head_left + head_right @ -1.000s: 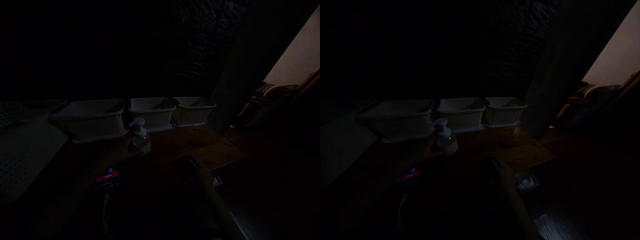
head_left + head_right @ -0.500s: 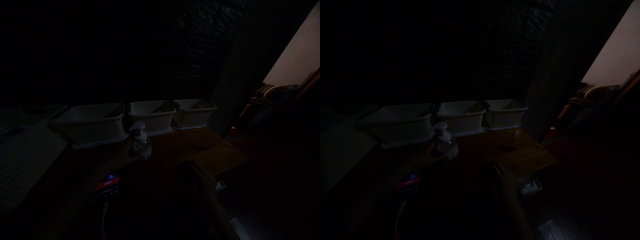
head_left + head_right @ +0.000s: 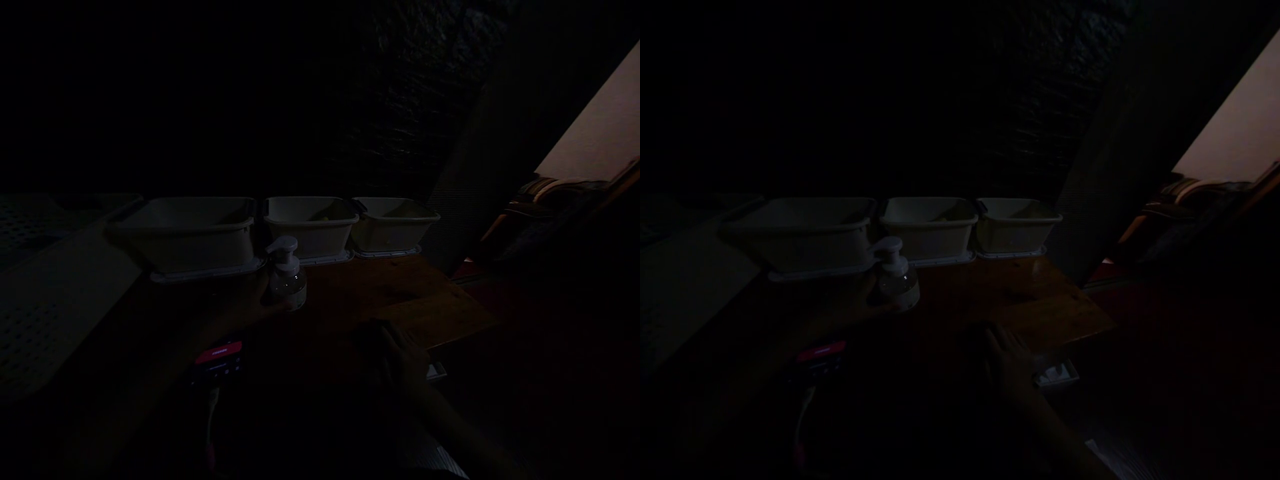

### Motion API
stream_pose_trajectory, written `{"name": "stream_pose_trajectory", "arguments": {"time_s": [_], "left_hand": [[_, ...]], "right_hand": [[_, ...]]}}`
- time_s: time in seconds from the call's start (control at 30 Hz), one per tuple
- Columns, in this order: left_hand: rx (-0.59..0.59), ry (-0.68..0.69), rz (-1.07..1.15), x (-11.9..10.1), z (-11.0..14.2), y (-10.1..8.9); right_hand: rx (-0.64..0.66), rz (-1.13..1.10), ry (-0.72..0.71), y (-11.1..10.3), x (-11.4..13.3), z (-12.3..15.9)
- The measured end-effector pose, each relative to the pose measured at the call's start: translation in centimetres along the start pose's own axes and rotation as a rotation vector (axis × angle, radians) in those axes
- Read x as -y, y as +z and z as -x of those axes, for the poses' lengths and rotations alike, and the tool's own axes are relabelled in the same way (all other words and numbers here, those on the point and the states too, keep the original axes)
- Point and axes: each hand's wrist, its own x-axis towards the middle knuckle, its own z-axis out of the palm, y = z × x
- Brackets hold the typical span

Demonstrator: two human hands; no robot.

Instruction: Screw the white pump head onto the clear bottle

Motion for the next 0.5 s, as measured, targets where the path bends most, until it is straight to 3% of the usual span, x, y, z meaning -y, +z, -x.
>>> {"name": "stream_pose_trajectory", "arguments": {"time_s": [0.37, 0.5], "left_hand": [[-0.021, 0.026, 0.019, 0.3, -0.2, 0.1], [-0.040, 0.063, 0.032, 0.3, -0.4, 0.1]], "right_hand": [[-0.106, -0.013, 0.093, 1.3, 0.6, 0.5], [-0.143, -0.004, 0.064, 1.1, 0.8, 0.4]]}}
